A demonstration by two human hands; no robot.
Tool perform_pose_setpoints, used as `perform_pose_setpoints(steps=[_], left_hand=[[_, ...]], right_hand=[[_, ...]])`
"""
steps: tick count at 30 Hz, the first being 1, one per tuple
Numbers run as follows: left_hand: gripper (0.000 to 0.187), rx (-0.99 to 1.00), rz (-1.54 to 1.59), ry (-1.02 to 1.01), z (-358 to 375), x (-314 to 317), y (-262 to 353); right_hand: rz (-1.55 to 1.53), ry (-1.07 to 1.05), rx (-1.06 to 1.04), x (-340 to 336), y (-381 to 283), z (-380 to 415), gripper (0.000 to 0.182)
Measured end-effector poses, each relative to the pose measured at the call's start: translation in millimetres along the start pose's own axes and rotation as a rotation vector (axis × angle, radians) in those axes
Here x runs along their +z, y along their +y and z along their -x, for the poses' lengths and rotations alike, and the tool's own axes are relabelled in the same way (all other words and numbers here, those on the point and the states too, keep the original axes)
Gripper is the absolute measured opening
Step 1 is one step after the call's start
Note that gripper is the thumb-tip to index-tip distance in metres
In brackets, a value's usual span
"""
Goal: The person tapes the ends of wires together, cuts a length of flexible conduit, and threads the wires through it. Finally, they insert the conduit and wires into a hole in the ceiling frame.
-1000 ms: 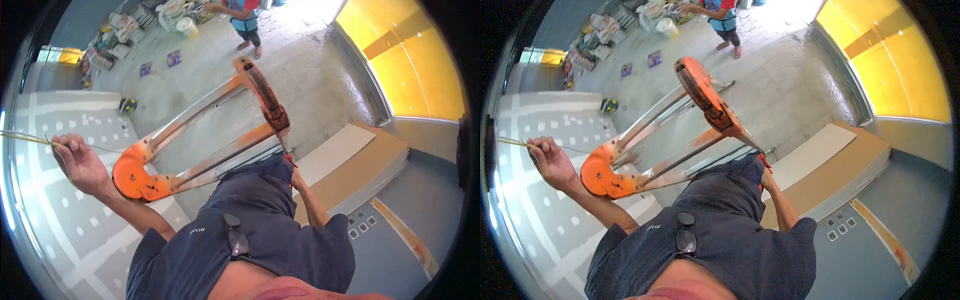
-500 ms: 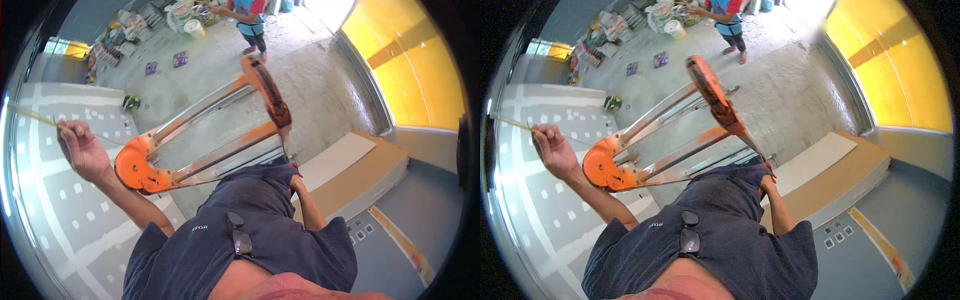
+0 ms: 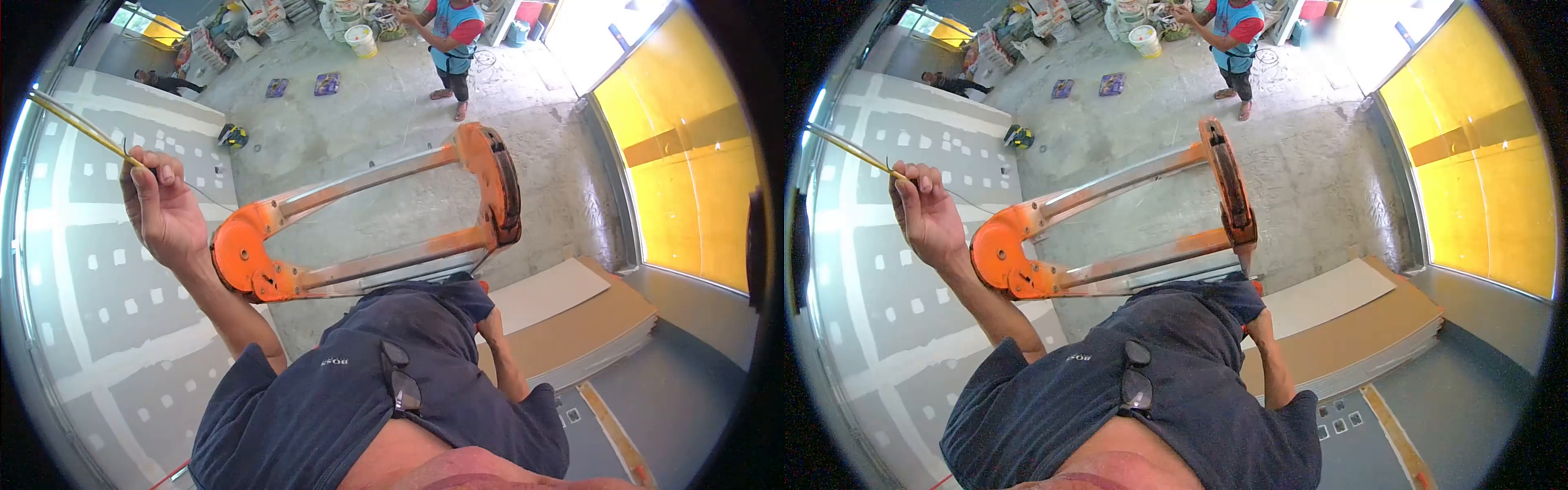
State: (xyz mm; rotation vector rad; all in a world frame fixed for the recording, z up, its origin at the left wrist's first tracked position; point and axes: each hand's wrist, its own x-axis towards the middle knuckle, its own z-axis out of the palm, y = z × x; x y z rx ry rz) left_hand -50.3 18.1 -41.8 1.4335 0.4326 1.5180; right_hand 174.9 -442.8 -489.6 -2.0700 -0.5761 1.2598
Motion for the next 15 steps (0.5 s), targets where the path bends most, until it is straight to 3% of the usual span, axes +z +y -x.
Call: perform_pose_setpoints(steps=[4, 6, 7, 8, 11, 15], left_hand=[[0.027, -0.014, -0.010, 0.017, -1.1, 1.1, -0.9], [0.028, -0.008, -0.026, 0.024, -1.8, 1.4, -3.3], [0.030, -0.021, 0.000, 0.069, -1.8, 1.7, -5.7], [0.031, -0.028, 0.014, 0.118, -1.8, -0.7, -5.3], [0.029, -0.013, 0.004, 0.051, 1.5, 2.4, -2.7], [0.025, -0.002, 0.046, 0.087, 0.8, -1.0, 0.3]], right_hand=[[0.103, -0.020, -0.156, -16.4, 2.1, 14.0, 0.026], [-0.308, -0.009, -0.047, -11.0, 21.6, 18.2, 0.028], [-0.298, -0.018, -0.053, -14.0, 16.2, 24.7, 0.028], [-0.504, -0.015, 0.036, -16.3, -2.4, 36.3, 0.030], [-0.972, 0.006, 0.119, -11.9, -20.6, 39.3, 0.042], [-0.711, -0.175, 0.070, -74.3, 4.4, 21.5, 0.042]])
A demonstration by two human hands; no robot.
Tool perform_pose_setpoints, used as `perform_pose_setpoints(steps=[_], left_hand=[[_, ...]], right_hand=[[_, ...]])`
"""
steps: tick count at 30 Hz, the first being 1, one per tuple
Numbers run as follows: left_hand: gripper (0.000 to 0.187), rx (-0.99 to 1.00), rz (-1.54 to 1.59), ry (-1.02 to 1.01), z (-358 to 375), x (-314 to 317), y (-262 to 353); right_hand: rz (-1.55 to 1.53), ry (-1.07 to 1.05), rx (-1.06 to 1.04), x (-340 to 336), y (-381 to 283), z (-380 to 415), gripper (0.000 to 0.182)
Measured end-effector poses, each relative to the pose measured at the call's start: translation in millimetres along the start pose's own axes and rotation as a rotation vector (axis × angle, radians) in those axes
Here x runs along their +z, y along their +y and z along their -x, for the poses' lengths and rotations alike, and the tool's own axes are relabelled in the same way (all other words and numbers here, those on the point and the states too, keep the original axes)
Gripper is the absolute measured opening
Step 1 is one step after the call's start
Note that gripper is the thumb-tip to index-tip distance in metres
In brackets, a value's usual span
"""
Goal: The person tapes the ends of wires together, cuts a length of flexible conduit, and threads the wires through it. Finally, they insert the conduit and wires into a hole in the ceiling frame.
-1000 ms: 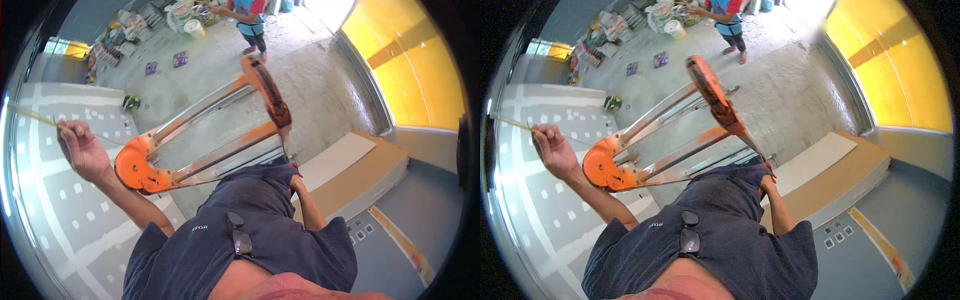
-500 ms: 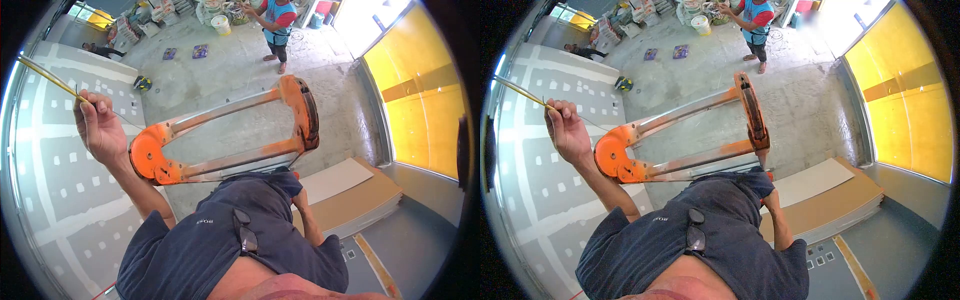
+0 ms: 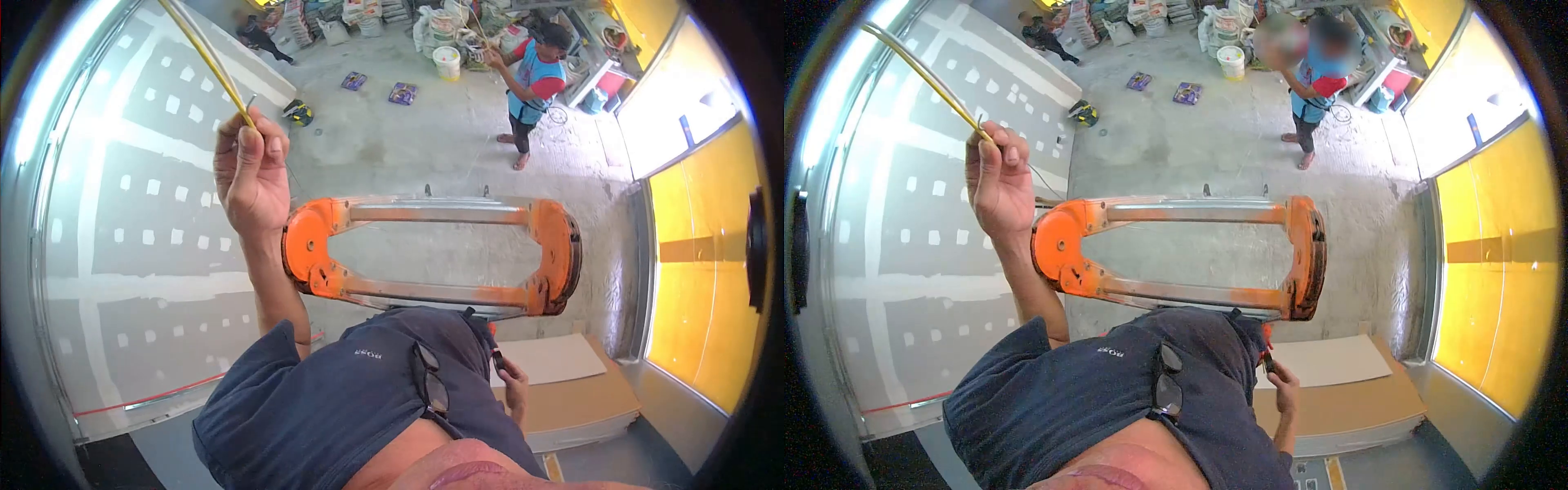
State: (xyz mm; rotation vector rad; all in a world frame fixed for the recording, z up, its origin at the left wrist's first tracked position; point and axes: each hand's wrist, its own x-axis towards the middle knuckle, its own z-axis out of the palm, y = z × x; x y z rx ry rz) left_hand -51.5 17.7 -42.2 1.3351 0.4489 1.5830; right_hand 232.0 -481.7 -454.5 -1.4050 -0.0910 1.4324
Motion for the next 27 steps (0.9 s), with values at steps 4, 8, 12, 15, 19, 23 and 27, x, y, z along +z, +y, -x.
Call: perform_pose_setpoints(steps=[4, 8, 12, 15, 19, 23, 27], left_hand=[[0.020, -0.016, -0.042, 0.083, 3.4, 4.8, 3.4], [0.019, -0.027, -0.061, 0.034, 4.5, 6.3, 7.2], [0.023, -0.044, -0.099, 0.065, 2.6, 6.7, 5.5], [0.031, -0.030, -0.176, 0.134, 3.6, -11.3, 0.4], [0.028, -0.024, -0.168, 0.070, 0.1, 0.8, 1.6], [0.022, -0.027, -0.135, 0.039, -7.8, 1.3, -3.4], [0.022, -0.028, -0.166, 0.072, -12.5, -7.2, -5.4]], right_hand=[[0.329, 0.030, 0.035, -70.1, -77.5, -65.7, 0.041], [0.602, 0.082, -0.152, -86.7, -204.1, -222.7, 0.043], [0.686, 0.021, -0.478, -28.0, -330.6, -398.7, 0.039], [1.003, 0.082, -0.561, 80.2, -430.4, -435.4, 0.035], [0.531, -0.120, -0.862, 139.3, -467.8, -523.6, 0.047], [0.274, -0.090, -0.584, 190.0, -493.1, -537.0, 0.057], [0.238, -0.091, -0.541, 205.5, -485.2, -573.8, 0.055]])
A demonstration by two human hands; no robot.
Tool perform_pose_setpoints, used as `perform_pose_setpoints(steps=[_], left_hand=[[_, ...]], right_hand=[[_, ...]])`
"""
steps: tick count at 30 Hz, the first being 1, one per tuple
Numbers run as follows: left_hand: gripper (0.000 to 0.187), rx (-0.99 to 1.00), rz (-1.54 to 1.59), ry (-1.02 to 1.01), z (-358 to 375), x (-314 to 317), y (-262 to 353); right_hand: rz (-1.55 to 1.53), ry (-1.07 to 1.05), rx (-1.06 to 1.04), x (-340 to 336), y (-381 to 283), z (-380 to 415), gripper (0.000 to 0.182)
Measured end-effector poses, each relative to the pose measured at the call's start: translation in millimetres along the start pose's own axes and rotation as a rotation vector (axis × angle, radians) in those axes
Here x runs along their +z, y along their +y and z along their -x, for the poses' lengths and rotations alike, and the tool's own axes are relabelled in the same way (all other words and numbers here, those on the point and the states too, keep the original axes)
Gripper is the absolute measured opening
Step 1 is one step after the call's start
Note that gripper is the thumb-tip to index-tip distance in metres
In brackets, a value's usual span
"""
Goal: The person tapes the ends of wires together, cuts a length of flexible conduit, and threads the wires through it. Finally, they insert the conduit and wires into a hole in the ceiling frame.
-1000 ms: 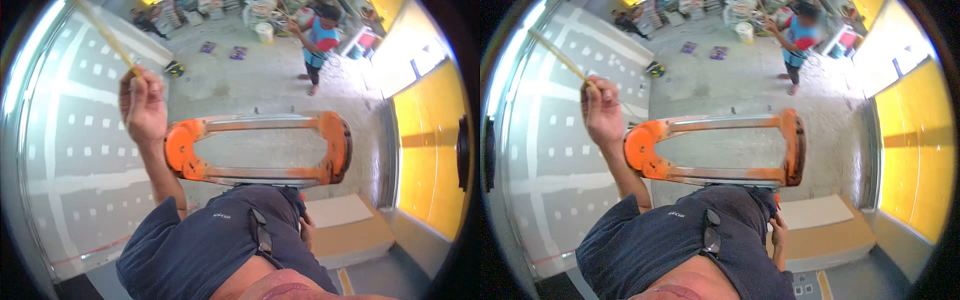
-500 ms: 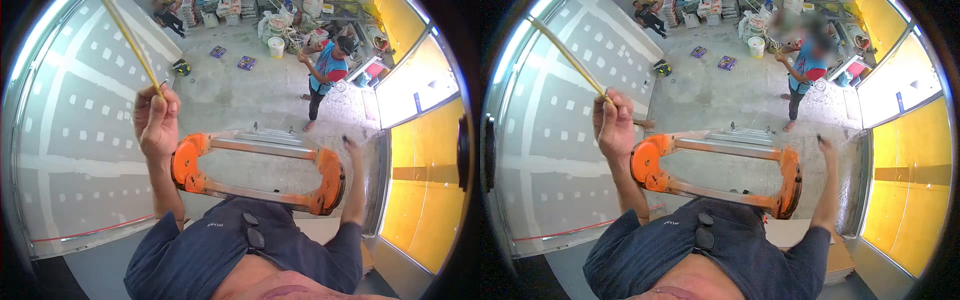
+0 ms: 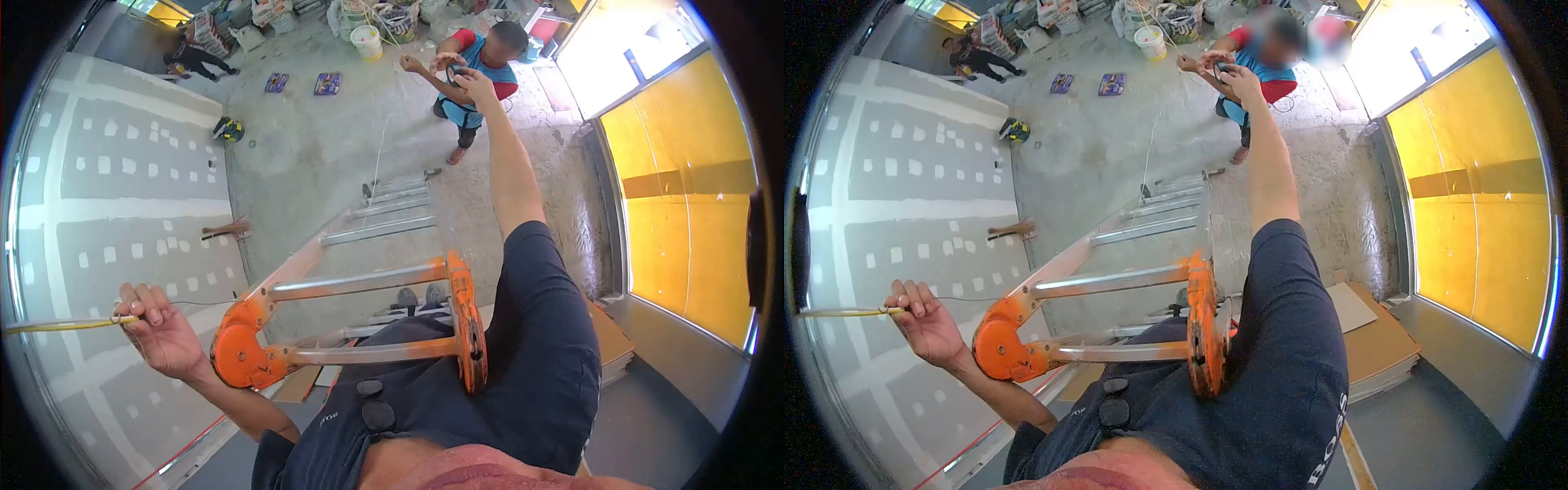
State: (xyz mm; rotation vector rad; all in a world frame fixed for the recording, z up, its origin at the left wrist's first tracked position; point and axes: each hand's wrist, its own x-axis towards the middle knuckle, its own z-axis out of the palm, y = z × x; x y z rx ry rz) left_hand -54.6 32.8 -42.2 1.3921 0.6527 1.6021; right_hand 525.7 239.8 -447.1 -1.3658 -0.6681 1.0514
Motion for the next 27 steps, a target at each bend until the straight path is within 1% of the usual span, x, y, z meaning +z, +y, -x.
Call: perform_pose_setpoints(steps=[1, 2, 3, 5, 6, 10, 14, 15, 17, 18, 19, 20, 21, 22, 23, 24, 25, 26, 27], left_hand=[[0.021, 0.007, 0.012, 0.004, -0.8, -0.3, -1.8], [0.019, 0.016, 0.001, -0.008, -1.5, 3.8, -2.6], [0.019, -0.003, -0.007, -0.010, -1.6, 4.8, -2.5], [0.017, -0.022, 0.059, -0.002, -0.5, 3.2, -0.6], [0.017, -0.023, 0.055, -0.001, -0.6, 3.0, -1.6], [0.019, -0.026, 0.045, 0.008, 2.6, 5.0, 3.4], [0.021, -0.014, -0.015, 0.009, 6.3, 3.1, 5.8], [0.021, -0.001, -0.020, 0.005, 7.2, 4.4, 7.4], [0.024, -0.041, -0.015, -0.002, 9.9, 7.0, 10.2], [0.028, -0.049, -0.024, -0.025, 10.2, 2.7, 11.3], [0.029, -0.070, -0.033, 0.067, 14.7, -3.7, 9.3], [0.031, -0.074, -0.048, 0.172, 19.4, -9.0, 9.7], [0.034, -0.088, -0.057, 0.163, 19.5, -4.9, 12.3], [0.036, -0.098, -0.063, 0.157, 15.4, 0.1, 11.2], [0.034, -0.090, 0.007, 0.001, 10.1, -5.4, 7.3], [0.030, -0.104, -0.017, -0.033, 4.0, 3.4, 13.9], [0.027, -0.127, -0.030, -0.076, -1.2, 13.7, 17.4], [0.023, -0.135, -0.018, -0.075, -5.3, 19.1, 18.2], [0.020, -0.149, 0.002, -0.084, -10.8, 22.7, 20.0]], right_hand=[[0.003, 0.058, -0.023, 2.2, 7.1, -9.4, 0.051], [0.090, 0.042, -0.053, 0.1, 15.0, -19.5, 0.050], [0.087, 0.046, -0.032, -4.1, 27.2, -23.3, 0.050], [0.117, 0.011, -0.025, 1.5, 17.0, -14.4, 0.048], [-0.072, -0.043, -0.003, 7.3, 12.6, -8.2, 0.046], [-0.051, -0.018, 0.004, 14.1, 14.9, -24.5, 0.043], [0.439, 0.342, -0.342, 24.9, -1.3, -31.4, 0.055], [0.426, 0.340, -0.351, 26.0, -1.4, -26.4, 0.055], [0.860, 0.422, -0.446, 16.9, 30.9, -29.9, 0.043], [1.022, 0.295, -0.484, 8.3, 55.2, -32.2, 0.034], [1.472, -0.187, -0.567, 3.0, 46.0, 0.2, 0.028], [1.091, -0.143, -0.527, 8.2, 81.3, 9.1, 0.026], [1.129, -0.495, -0.433, 2.5, 88.1, 27.9, 0.031], [0.976, -0.668, -0.200, 15.6, 7.9, 101.5, 0.031], [0.584, -0.568, 0.062, 14.8, 13.3, 121.3, 0.027], [0.462, -0.558, 0.092, 25.2, -31.7, 163.6, 0.026], [0.541, -0.543, -0.043, 29.5, -68.7, 189.0, 0.028], [0.619, -0.512, -0.167, 32.1, -101.7, 207.6, 0.032], [0.631, -0.507, -0.194, 38.4, -134.8, 218.0, 0.032]])
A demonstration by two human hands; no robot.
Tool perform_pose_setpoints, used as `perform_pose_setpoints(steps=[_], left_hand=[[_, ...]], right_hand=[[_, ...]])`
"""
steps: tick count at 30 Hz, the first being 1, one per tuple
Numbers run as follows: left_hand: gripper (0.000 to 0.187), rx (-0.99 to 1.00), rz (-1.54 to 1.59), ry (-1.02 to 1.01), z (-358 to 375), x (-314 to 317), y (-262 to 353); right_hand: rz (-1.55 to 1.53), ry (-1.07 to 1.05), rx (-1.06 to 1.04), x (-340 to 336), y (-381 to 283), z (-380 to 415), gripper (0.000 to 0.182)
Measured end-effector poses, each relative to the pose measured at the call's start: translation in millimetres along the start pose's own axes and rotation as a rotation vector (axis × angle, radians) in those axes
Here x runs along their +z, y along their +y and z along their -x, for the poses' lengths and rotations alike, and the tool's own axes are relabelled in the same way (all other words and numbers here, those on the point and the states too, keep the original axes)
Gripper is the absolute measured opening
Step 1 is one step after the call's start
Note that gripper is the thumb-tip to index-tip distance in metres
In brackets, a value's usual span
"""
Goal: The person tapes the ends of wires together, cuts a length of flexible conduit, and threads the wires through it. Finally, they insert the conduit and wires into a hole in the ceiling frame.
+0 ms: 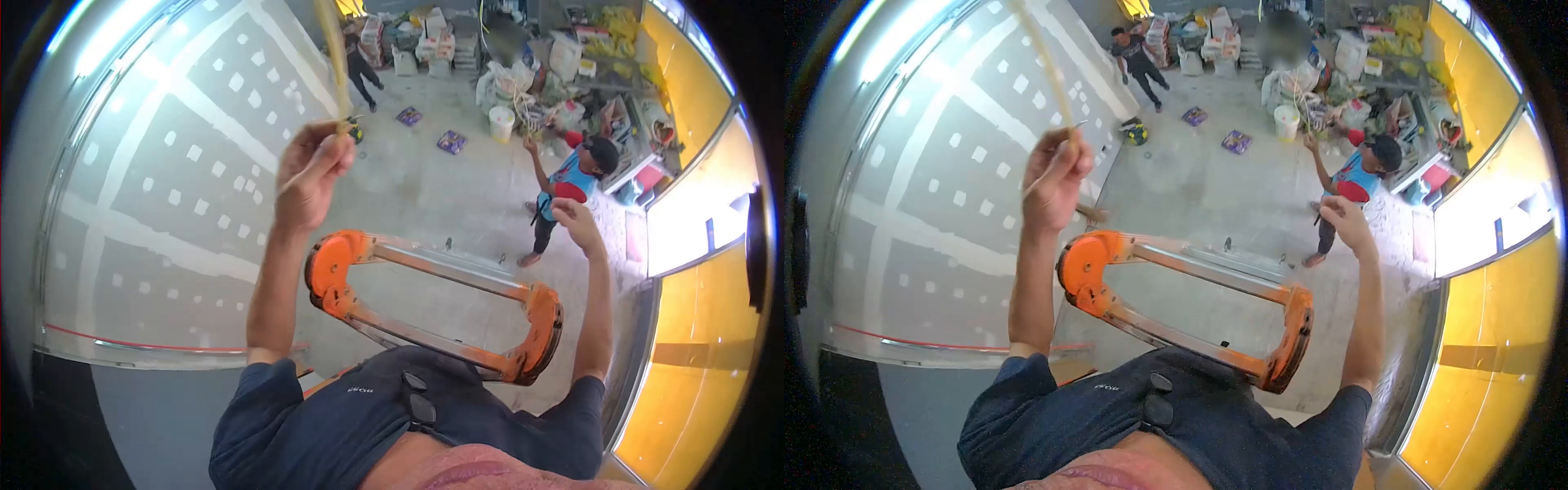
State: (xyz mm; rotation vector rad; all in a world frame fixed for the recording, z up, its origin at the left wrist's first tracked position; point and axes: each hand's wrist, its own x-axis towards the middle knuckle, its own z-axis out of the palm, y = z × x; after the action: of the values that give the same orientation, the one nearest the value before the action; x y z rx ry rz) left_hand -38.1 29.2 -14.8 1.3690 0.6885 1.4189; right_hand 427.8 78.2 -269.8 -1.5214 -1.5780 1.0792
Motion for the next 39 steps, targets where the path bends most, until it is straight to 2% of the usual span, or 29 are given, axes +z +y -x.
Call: perform_pose_setpoints(steps=[3, 5, 7, 10, 12, 14, 16, 18, 19, 20, 22, 23, 34, 37, 39], left_hand=[[0.021, -0.031, 0.075, -0.091, -10.5, -6.5, -2.8], [0.021, -0.031, 0.098, -0.138, -14.8, -2.4, -2.3], [0.021, -0.036, 0.118, -0.213, -20.2, 2.7, -5.6], [0.021, -0.034, 0.118, -0.238, -20.5, 11.4, -7.3], [0.021, -0.040, 0.137, -0.251, -17.1, 19.5, 2.0], [0.021, -0.042, 0.077, -0.233, -16.6, 21.9, 6.9], [0.021, -0.032, 0.089, -0.229, -17.9, 21.2, 7.4], [0.021, -0.019, 0.096, -0.218, -17.1, 16.0, 8.5], [0.021, -0.026, 0.106, -0.205, -16.4, 12.7, 9.8], [0.021, -0.031, 0.115, -0.189, -15.5, 8.5, 11.0], [0.021, -0.006, 0.157, -0.183, -14.5, -1.5, 10.9], [0.021, 0.008, 0.194, -0.191, -14.1, -5.2, 10.8], [0.015, 0.125, 0.328, 0.016, -4.3, -8.1, 9.0], [0.016, 0.108, 0.356, 0.046, -4.1, -10.9, 7.8], [0.020, 0.022, 0.320, 0.020, -5.4, -14.0, 8.3]], right_hand=[[-0.010, 0.073, -0.231, -27.0, -114.6, 33.6, 0.036], [0.056, 0.098, -0.318, -20.6, -211.4, 63.5, 0.037], [0.088, 0.084, -0.410, -2.1, -279.7, 85.6, 0.037], [0.113, 0.045, -0.500, 35.2, -335.9, 90.5, 0.042], [0.216, 0.109, -0.501, 56.7, -367.5, 89.0, 0.044], [0.186, 0.148, -0.480, 82.0, -391.4, 86.1, 0.043], [0.158, 0.175, -0.466, 92.3, -400.0, 76.2, 0.042], [0.147, 0.153, -0.657, 101.9, -396.9, 56.3, 0.047], [0.109, 0.164, -0.648, 106.8, -401.5, 54.6, 0.036], [0.119, 0.155, -0.658, 111.3, -404.4, 55.1, 0.036], [-0.208, 0.081, -0.577, 122.3, -410.5, 57.5, 0.027], [-0.269, 0.071, -0.535, 127.2, -415.7, 61.7, 0.023], [-0.330, 0.211, -0.640, 169.8, -422.0, 65.4, 0.024], [-0.337, 0.242, -0.636, 175.9, -422.2, 68.2, 0.021], [-0.293, 0.231, -0.592, 173.1, -418.1, 65.4, 0.017]])
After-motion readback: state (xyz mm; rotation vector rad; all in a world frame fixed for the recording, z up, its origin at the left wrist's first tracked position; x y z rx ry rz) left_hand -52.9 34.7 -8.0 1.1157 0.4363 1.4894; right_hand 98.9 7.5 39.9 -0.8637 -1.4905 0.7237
